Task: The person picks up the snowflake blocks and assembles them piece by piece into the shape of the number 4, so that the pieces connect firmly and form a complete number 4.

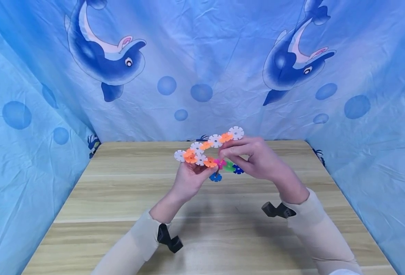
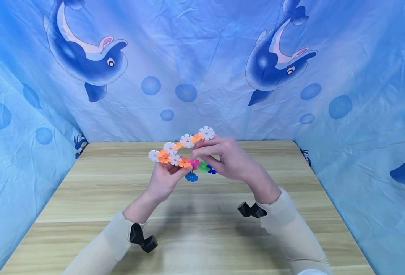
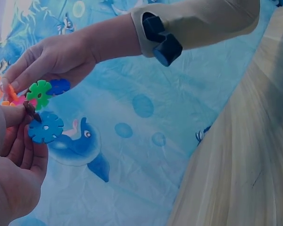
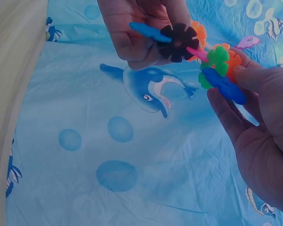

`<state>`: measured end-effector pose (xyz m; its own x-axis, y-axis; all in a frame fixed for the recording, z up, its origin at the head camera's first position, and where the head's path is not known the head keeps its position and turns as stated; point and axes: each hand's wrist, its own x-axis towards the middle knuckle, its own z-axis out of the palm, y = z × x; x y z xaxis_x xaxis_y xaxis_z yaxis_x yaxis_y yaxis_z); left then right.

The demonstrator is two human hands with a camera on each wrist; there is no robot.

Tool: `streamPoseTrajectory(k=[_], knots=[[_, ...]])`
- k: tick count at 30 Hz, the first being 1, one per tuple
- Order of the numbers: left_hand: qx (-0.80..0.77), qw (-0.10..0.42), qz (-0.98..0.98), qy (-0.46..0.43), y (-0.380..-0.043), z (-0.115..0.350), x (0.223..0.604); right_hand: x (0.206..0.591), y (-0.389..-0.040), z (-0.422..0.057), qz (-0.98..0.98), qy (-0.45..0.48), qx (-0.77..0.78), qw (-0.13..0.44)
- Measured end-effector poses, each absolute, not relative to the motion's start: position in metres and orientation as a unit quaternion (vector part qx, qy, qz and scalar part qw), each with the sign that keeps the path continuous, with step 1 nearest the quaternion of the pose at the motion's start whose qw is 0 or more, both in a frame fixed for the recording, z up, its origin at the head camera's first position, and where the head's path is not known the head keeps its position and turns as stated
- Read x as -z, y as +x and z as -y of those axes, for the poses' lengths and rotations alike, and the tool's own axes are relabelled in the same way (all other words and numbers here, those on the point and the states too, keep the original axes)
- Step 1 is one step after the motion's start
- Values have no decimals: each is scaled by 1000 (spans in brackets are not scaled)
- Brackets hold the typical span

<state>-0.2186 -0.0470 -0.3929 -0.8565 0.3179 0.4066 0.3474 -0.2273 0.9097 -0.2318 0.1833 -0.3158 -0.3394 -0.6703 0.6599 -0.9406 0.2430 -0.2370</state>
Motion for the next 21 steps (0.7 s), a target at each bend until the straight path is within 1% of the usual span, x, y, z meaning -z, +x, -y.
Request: streamPoseTrajectory(k=[5, 7, 11, 17, 21], knots=[[735, 17, 620, -275, -218, 46, 393, 318, -233, -185, 741, 550, -317, 220], [732, 24, 624, -273, -218, 47, 394, 320, -234, -184, 734, 553, -320, 230], [728, 33, 628, -272, -219, 49, 395, 325, -234, -181, 730, 539, -346, 237], [738, 26, 622, -262, -216, 49, 394, 337, -240, -184, 687, 536, -453, 189], [735, 46, 633, -236, -215, 49, 395, 346, -249, -189, 626, 534, -546, 159]])
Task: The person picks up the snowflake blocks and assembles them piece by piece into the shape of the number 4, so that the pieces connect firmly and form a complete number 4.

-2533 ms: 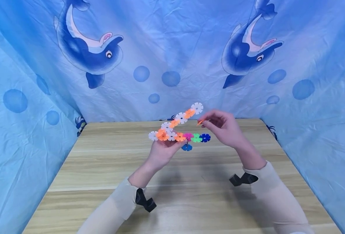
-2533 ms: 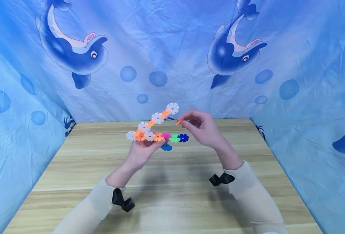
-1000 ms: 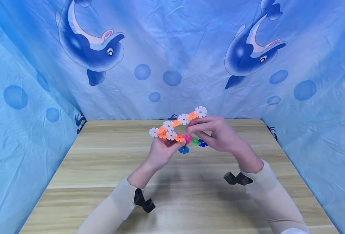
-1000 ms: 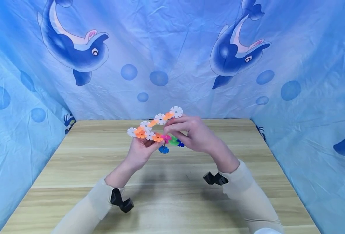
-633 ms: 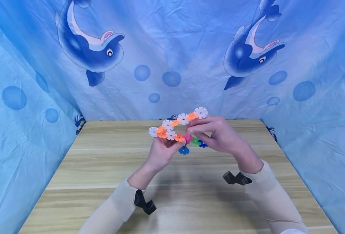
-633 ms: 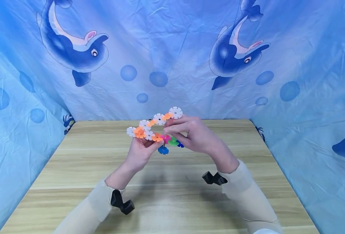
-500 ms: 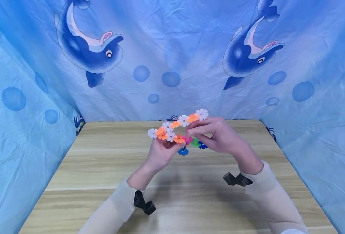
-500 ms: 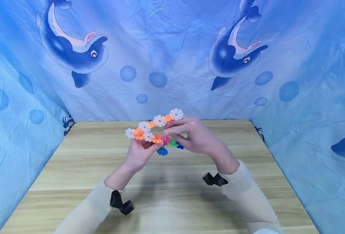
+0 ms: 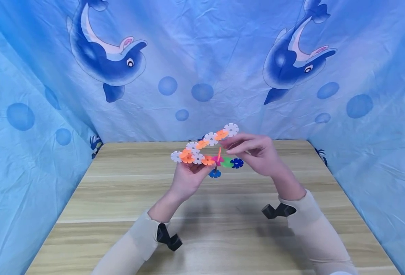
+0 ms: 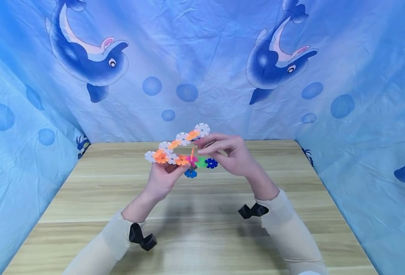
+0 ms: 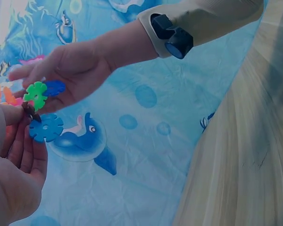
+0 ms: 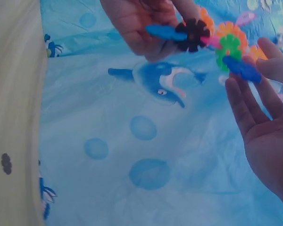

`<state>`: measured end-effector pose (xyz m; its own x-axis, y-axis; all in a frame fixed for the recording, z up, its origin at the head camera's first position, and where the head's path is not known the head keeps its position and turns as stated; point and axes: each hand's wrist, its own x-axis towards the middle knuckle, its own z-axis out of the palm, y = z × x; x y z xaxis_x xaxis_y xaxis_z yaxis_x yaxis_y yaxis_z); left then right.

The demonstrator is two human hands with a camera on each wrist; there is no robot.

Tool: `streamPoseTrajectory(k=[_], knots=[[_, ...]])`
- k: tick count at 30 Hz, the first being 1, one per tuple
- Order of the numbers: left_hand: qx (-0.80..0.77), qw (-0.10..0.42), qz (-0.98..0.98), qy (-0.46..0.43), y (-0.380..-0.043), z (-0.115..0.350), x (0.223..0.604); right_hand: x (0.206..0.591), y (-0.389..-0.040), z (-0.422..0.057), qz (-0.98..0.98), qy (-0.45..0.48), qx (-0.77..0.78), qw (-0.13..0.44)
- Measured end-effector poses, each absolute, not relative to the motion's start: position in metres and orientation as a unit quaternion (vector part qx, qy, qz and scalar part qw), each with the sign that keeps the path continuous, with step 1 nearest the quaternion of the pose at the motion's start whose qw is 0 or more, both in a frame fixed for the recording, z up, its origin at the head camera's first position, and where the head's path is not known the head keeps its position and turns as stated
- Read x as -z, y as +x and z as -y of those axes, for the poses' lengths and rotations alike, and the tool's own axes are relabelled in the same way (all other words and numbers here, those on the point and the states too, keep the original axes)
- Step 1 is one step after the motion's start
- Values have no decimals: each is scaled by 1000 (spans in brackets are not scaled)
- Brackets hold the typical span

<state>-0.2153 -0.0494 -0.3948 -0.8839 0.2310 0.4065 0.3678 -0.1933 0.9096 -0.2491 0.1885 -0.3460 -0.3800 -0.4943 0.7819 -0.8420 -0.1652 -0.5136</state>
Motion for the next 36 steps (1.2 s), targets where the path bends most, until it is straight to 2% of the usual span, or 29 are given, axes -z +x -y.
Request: streamPoseTrajectory(k=[7, 14, 31, 36], knots=[[740, 79, 635, -206, -218, 51, 393, 369, -277, -192, 678, 414, -583, 169], [746, 86, 625, -215, -217, 52, 392, 394, -303, -187, 757, 315, -560, 117], [750, 67, 614, -236, -215, 53, 391, 418, -322, -162, 815, 241, -526, 22], [751, 76, 610, -243, -215, 53, 393, 426, -325, -155, 825, 239, -511, 6]])
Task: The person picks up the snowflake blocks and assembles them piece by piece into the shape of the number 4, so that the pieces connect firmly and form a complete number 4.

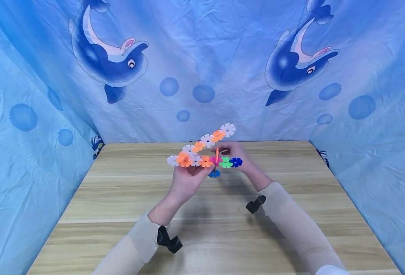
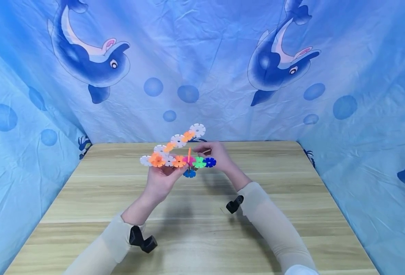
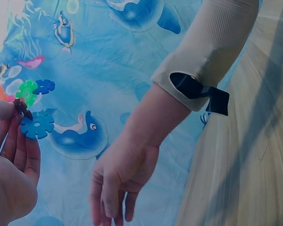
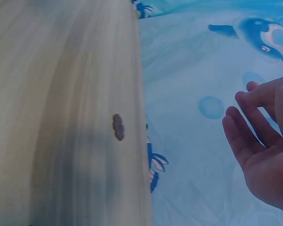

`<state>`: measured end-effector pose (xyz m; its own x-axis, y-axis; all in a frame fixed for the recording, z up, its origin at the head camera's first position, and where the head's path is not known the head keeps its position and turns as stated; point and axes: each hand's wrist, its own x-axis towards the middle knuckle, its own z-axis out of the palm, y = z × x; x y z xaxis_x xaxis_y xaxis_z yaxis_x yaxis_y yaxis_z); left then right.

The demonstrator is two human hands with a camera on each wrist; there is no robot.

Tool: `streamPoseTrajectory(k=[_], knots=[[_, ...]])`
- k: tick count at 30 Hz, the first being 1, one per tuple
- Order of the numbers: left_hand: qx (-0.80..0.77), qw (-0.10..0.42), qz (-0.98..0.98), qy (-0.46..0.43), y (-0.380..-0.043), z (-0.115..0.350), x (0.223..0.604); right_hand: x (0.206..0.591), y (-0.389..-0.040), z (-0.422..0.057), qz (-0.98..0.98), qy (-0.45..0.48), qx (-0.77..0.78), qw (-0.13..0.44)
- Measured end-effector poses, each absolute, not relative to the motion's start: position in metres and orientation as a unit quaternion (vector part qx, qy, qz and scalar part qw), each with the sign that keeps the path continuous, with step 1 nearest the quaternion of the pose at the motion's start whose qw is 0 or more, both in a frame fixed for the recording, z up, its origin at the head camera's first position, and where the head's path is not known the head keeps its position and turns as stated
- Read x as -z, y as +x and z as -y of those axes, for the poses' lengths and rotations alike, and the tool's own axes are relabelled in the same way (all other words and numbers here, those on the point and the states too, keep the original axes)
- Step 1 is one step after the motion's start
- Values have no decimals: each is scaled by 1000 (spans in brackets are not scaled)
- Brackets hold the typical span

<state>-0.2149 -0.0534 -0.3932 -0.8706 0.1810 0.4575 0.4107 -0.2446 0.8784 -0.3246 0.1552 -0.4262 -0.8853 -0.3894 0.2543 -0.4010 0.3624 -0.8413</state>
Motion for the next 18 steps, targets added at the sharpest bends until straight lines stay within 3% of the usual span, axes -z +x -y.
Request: streamPoseTrajectory(k=[11, 18], knots=[[746, 88, 601, -272, -214, 50, 396, 458, -336, -145, 898, 247, -362, 15], [748, 76, 604, -265, -215, 48, 396, 462, -334, -140, 908, 260, -327, -22]])
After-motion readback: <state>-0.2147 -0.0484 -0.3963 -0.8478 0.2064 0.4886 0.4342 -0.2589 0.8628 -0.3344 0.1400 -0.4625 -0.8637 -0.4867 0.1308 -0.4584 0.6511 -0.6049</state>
